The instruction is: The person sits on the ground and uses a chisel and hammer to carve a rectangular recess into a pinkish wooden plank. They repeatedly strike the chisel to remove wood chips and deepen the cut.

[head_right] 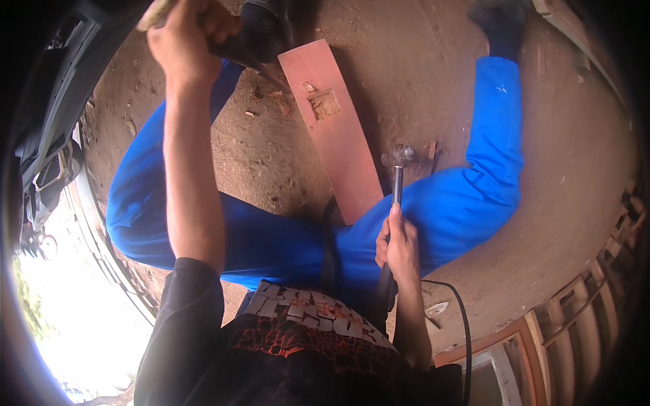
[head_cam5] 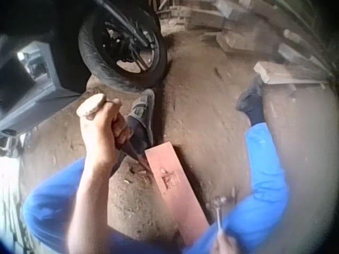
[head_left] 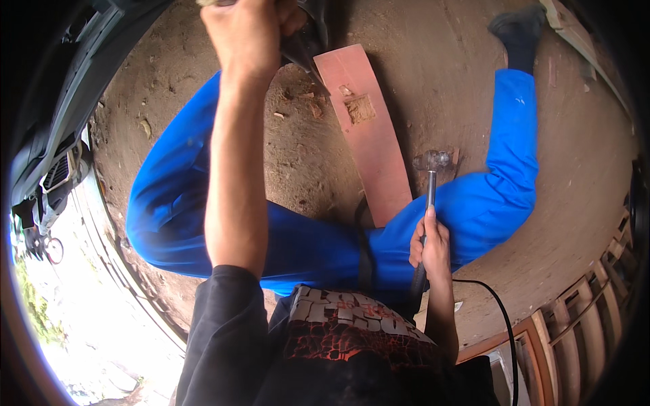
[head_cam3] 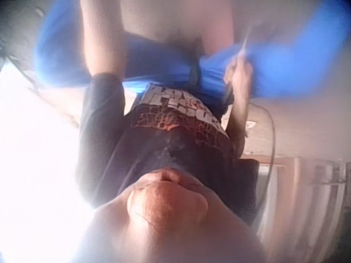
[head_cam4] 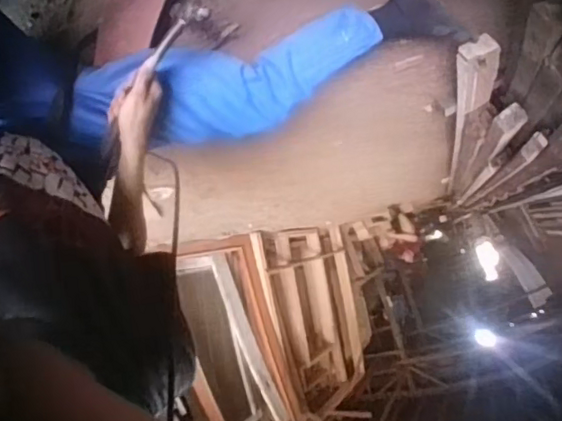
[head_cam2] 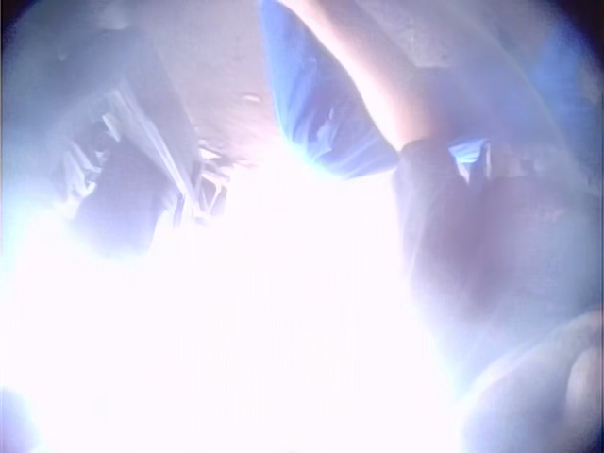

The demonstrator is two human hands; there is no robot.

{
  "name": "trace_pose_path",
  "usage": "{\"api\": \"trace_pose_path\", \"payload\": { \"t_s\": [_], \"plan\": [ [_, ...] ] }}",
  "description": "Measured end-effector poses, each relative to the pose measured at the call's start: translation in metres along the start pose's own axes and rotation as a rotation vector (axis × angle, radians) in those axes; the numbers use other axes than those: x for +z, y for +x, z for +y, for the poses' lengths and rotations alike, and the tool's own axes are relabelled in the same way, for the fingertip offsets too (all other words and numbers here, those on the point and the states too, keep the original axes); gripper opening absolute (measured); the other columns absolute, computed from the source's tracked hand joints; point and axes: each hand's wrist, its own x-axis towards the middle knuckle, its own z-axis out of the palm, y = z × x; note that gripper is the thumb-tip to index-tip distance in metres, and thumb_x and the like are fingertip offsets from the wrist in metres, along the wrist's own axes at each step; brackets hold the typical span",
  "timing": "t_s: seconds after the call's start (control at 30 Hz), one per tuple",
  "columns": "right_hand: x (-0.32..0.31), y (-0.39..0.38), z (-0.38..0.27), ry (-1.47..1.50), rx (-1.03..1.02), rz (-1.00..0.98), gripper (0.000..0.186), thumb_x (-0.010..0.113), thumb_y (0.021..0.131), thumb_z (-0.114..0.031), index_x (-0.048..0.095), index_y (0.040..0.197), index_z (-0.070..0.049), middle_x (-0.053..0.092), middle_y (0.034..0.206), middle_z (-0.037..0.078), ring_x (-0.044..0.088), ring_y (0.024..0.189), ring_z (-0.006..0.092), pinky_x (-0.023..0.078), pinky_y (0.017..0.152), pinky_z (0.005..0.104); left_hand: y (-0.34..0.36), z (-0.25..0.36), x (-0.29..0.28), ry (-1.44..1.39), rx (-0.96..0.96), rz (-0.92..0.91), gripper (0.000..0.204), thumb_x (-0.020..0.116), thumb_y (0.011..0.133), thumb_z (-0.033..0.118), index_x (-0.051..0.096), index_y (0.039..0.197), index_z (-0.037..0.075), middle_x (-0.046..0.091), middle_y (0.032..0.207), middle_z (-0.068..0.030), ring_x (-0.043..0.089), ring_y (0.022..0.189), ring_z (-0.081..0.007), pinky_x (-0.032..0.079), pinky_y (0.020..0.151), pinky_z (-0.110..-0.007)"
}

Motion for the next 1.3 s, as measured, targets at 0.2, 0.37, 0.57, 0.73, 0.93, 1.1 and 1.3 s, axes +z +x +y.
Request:
{"api": "trace_pose_path", "payload": {
  "t_s": [0.2,0.37,0.57,0.73,0.93,1.1,1.3],
  "plan": [
    [-0.004,0.020,0.002,0.075,0.022,-0.015,0.055,0.043,0.103,-0.056,0.041,0.074,-0.009,0.037,0.049,0.001,0.037,0.035,0.0110,0.032,0.032,0.0285,-0.023,-0.007,0.014,0.042,0.059,-0.040,0.026,0.057,0.093,0.011,0.048,0.070,0.006,0.043,0.055,-0.0049,0.039,0.046,-0.0131,0.041,0.049,-0.033],
    [-0.007,0.028,0.004,0.135,0.074,-0.047,0.055,0.044,0.102,-0.057,0.042,0.075,-0.010,0.037,0.050,0.001,0.038,0.036,0.0106,0.032,0.033,0.0282,-0.040,-0.023,0.029,0.185,0.103,-0.042,0.022,0.057,0.093,0.008,0.051,0.072,0.002,0.043,0.056,-0.0060,0.041,0.047,-0.0150,0.045,0.051,-0.036],
    [-0.008,0.033,-0.002,0.150,0.110,-0.064,0.051,0.050,0.100,-0.054,0.044,0.076,-0.010,0.036,0.051,-0.001,0.036,0.036,0.0093,0.033,0.034,0.0278,-0.039,-0.029,0.028,-0.009,0.013,-0.104,0.021,0.057,0.093,0.007,0.049,0.074,0.004,0.042,0.055,-0.0046,0.036,0.046,-0.0117,0.037,0.047,-0.031],
    [-0.006,0.037,-0.006,0.077,0.119,-0.066,0.048,0.056,0.099,-0.052,0.049,0.079,-0.008,0.035,0.051,-0.002,0.036,0.037,0.0086,0.034,0.036,0.0275,-0.049,-0.037,0.034,0.035,0.023,-0.104,0.022,0.057,0.096,0.008,0.047,0.077,0.004,0.045,0.056,-0.0061,0.036,0.046,-0.0108,0.037,0.047,-0.029],
    [-0.008,0.040,-0.006,0.074,0.105,-0.086,0.046,0.057,0.099,-0.049,0.051,0.081,-0.007,0.036,0.052,-0.003,0.037,0.038,0.0085,0.035,0.036,0.0276,-0.056,-0.032,0.047,0.157,0.073,-0.116,0.025,0.049,0.092,0.008,0.045,0.068,0.003,0.038,0.056,-0.0054,0.037,0.048,-0.0153,0.044,0.053,-0.038],
    [-0.008,0.041,-0.007,0.077,0.112,-0.099,0.044,0.058,0.099,-0.047,0.053,0.084,-0.006,0.036,0.052,-0.003,0.038,0.039,0.0085,0.036,0.037,0.0277,-0.063,-0.036,0.050,0.199,0.143,-0.223,0.026,0.045,0.094,0.008,0.046,0.068,0.002,0.043,0.055,-0.0068,0.039,0.047,-0.0147,0.045,0.051,-0.036],
    [-0.009,0.041,-0.007,0.090,0.120,-0.109,0.042,0.058,0.099,-0.046,0.052,0.083,-0.007,0.036,0.052,-0.003,0.038,0.039,0.0086,0.036,0.038,0.0278,-0.076,-0.048,0.041,0.185,0.169,-0.374,0.011,0.061,0.091,0.007,0.052,0.087,0.002,0.054,0.061,-0.0065,0.050,0.050,-0.0119,0.046,0.048,-0.028]
  ]
}}
